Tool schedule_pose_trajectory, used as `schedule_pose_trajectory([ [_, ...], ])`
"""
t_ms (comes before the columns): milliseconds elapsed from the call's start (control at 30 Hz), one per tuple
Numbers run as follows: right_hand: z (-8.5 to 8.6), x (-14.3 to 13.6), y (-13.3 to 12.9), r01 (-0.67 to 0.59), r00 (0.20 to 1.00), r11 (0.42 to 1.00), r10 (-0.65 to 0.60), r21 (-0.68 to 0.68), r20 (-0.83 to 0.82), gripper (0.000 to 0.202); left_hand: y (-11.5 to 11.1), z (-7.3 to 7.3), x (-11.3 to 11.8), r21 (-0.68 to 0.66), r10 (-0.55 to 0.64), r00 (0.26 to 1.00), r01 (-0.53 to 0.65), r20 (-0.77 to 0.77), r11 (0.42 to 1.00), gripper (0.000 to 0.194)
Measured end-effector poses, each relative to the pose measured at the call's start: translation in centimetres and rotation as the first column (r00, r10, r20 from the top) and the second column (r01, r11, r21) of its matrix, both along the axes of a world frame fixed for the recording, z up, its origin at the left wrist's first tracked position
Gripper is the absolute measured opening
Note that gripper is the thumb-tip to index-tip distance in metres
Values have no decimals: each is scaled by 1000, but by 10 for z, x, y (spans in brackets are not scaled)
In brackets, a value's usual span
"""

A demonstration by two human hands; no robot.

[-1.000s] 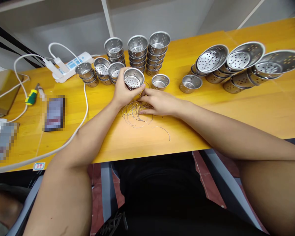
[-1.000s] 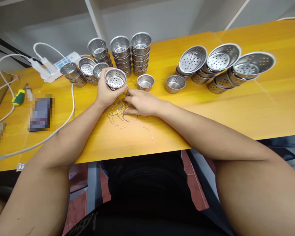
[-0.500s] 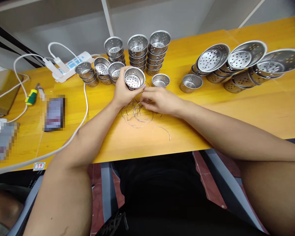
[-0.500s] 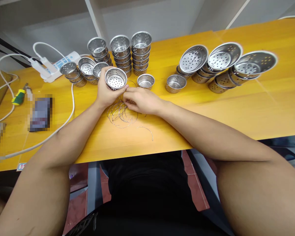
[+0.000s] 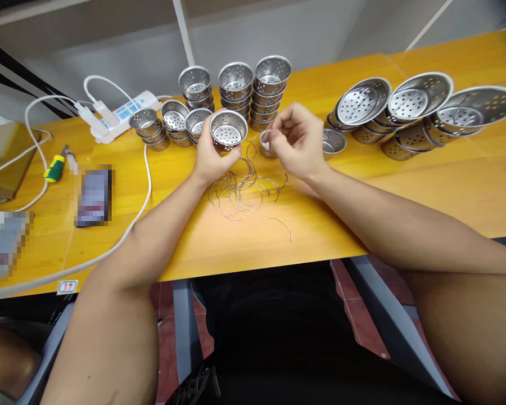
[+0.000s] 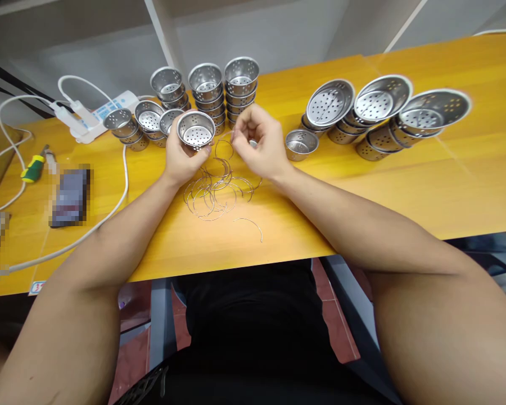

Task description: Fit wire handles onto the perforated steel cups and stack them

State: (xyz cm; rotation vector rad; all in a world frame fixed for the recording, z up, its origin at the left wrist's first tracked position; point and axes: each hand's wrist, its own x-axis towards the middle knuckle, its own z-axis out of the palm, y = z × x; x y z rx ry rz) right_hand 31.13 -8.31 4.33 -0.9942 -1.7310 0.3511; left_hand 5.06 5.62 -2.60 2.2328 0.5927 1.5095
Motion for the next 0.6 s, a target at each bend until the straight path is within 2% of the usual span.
schedule_pose_trajectory([
  [100, -2, 8, 16, 73, 990, 997, -72, 8, -119, 63, -7, 8, 0, -15, 7, 1000, -7, -26, 1000, 108],
  [267, -4, 9, 27, -19, 966, 998, 3, -59, -258, 65, -25, 27, 1, -6, -19, 993, 19, -113, 1000, 107],
  [467, -8, 10, 35, -91, 948, 988, 47, -126, -316, 67, -45, 34, 4, -103, -248, 952, 233, -180, 967, 107],
  [600, -2, 10, 33, -70, 953, 977, 6, -202, -303, 77, -53, 39, 6, -123, -295, 939, 276, -177, 953, 104],
])
